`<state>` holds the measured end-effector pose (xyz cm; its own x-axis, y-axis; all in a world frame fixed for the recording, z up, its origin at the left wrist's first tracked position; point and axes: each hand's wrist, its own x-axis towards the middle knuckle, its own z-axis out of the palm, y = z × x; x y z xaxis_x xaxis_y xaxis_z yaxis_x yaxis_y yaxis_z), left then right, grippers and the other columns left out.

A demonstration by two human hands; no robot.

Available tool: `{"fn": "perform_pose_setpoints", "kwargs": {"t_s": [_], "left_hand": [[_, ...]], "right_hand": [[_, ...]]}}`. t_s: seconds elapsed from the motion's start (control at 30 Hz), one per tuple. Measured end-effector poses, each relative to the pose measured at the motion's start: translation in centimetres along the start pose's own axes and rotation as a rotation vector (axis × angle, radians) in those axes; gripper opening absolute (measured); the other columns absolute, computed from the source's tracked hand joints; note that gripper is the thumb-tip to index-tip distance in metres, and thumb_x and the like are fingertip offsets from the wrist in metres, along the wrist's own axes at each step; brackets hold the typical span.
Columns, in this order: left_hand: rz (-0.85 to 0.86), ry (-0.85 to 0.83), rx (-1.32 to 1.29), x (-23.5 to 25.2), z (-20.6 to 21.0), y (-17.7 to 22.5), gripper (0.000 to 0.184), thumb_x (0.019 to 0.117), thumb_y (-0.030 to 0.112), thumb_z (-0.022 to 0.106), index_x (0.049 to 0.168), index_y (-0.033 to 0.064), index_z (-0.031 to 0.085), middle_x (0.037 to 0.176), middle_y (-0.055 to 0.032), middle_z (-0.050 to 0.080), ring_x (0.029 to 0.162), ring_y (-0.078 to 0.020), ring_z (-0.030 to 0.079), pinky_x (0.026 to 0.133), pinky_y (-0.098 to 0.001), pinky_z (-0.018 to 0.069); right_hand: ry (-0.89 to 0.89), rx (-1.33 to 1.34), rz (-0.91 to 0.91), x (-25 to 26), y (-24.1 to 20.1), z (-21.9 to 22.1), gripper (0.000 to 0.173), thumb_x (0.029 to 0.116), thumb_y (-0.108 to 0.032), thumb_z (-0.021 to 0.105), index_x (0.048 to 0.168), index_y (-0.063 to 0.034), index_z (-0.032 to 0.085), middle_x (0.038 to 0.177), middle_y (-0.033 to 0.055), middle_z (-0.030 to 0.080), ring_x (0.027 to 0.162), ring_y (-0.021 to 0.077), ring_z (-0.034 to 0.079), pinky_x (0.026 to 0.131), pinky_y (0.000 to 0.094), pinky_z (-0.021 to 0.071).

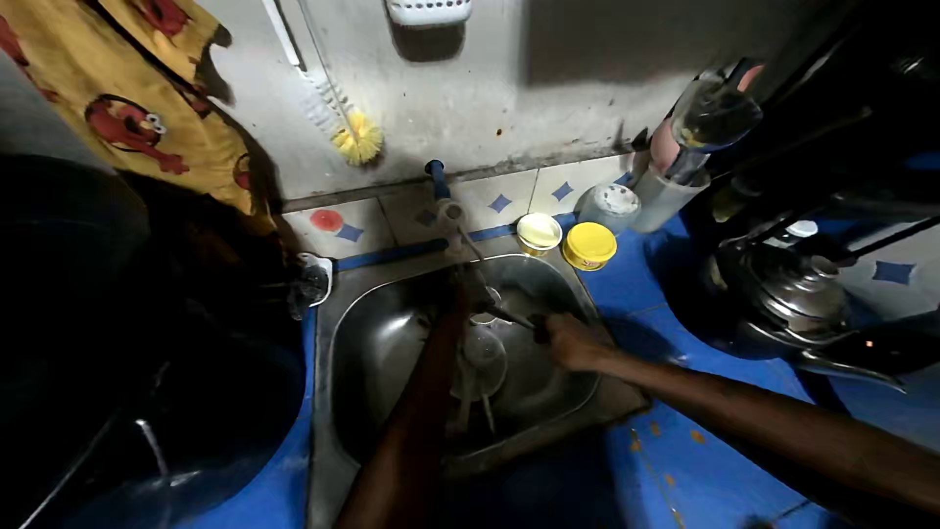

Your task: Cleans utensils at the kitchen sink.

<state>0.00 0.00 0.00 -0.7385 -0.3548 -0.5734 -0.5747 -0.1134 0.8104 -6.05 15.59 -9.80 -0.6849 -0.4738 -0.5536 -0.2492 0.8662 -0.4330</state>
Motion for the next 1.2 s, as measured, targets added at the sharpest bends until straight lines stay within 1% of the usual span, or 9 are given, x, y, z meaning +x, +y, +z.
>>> {"fn": "perform_pose_setpoints", "kwargs": {"t_s": [0.07,0.23,0.3,0.37,0.47,0.73,0.87,1.07,1.2], "left_hand": [[0.291,-0.144,-0.156,9.9,-1.1,-8.1,0.047,0.1119,0.027,0.039,0.151,0.0015,0.036,0.136,-0.0255,0.053,0.111,-0.0339,0.060,0.082,-0.0440,0.0554],[0.086,-0.284,-0.607,14.9,-2.9,-11.0,0.059,0.1046,0.065,0.031,0.146,0.0242,0.042,0.122,-0.0065,0.062,0.099,-0.0241,0.064,0.083,-0.0461,0.0551],[0.110,-0.279,-0.648,15.0,-3.0,-11.8,0.059,0.1048,0.065,0.028,0.128,0.0162,0.051,0.101,-0.0034,0.062,0.085,-0.0167,0.063,0.076,-0.0374,0.0567],[0.157,-0.277,-0.711,15.0,-3.0,-13.0,0.042,0.1097,0.042,0.040,0.132,0.0091,0.053,0.111,-0.0054,0.063,0.096,-0.0141,0.063,0.086,-0.0333,0.0554],[0.072,-0.202,-0.944,13.9,-1.4,-12.4,0.028,0.1079,0.019,0.049,0.132,0.0051,0.050,0.117,-0.0092,0.060,0.100,-0.0175,0.062,0.087,-0.0338,0.0566],[0.187,-0.319,-0.904,14.4,-2.1,-10.9,0.033,0.1116,0.018,0.036,0.140,0.0041,0.045,0.121,-0.0120,0.062,0.103,-0.0222,0.065,0.090,-0.0378,0.0567],[0.210,0.029,-0.798,13.7,-4.7,-9.3,0.028,0.1063,0.014,0.050,0.132,0.0016,0.049,0.104,-0.0110,0.061,0.085,-0.0189,0.064,0.077,-0.0364,0.0582],[0.293,0.457,-0.664,13.0,-7.5,-7.3,0.059,0.0983,0.007,0.065,0.148,0.0035,0.032,0.119,-0.0200,0.055,0.091,-0.0266,0.062,0.075,-0.0434,0.0572],[0.261,0.532,-0.607,12.7,-7.9,-6.1,0.070,0.0959,0.011,0.069,0.152,0.0046,0.028,0.129,-0.0248,0.054,0.103,-0.0338,0.062,0.081,-0.0491,0.0574]], "right_hand": [[0.043,0.133,-0.101,0.0,0.4,0.4,0.020,0.1061,-0.017,0.056,0.117,-0.0047,0.067,0.093,0.0140,0.065,0.082,0.0260,0.063,0.076,0.0463,0.0527],[-0.107,0.517,-0.060,0.6,-0.3,2.0,0.026,0.1105,-0.028,0.048,0.118,-0.0096,0.065,0.076,-0.0002,0.049,0.057,0.0071,0.041,0.052,0.0238,0.0373],[-0.214,0.731,0.005,0.9,0.3,2.2,0.027,0.1116,-0.032,0.043,0.111,-0.0128,0.062,0.063,-0.0062,0.040,0.045,0.0026,0.033,0.041,0.0181,0.0298],[-0.313,0.921,0.019,1.2,1.4,2.1,0.033,0.1119,-0.036,0.039,0.108,-0.0133,0.062,0.058,-0.0084,0.038,0.040,0.0001,0.030,0.037,0.0154,0.0274],[-0.375,1.034,0.012,1.4,2.8,1.9,0.042,0.1123,-0.042,0.034,0.111,-0.0118,0.063,0.060,-0.0075,0.043,0.041,-0.0003,0.034,0.039,0.0146,0.0299],[-0.415,1.168,-0.048,2.9,1.4,2.6,0.044,0.1125,-0.042,0.028,0.114,-0.0134,0.061,0.066,-0.0080,0.046,0.046,-0.0003,0.039,0.042,0.0141,0.0354],[-0.336,1.054,-0.123,6.3,-1.8,3.0,0.026,0.1124,-0.029,0.039,0.114,-0.0111,0.058,0.070,-0.0042,0.051,0.051,0.0038,0.047,0.047,0.0182,0.0423],[-0.052,0.360,-0.366,9.9,-6.7,3.2,0.027,0.1084,-0.019,0.051,0.127,-0.0033,0.063,0.093,0.0108,0.065,0.071,0.0165,0.062,0.067,0.0347,0.0548],[-0.044,0.370,-0.455,10.9,-6.6,3.8,0.027,0.0995,-0.010,0.061,0.126,-0.0052,0.064,0.092,0.0101,0.069,0.075,0.0184,0.065,0.071,0.0386,0.0565]]}}
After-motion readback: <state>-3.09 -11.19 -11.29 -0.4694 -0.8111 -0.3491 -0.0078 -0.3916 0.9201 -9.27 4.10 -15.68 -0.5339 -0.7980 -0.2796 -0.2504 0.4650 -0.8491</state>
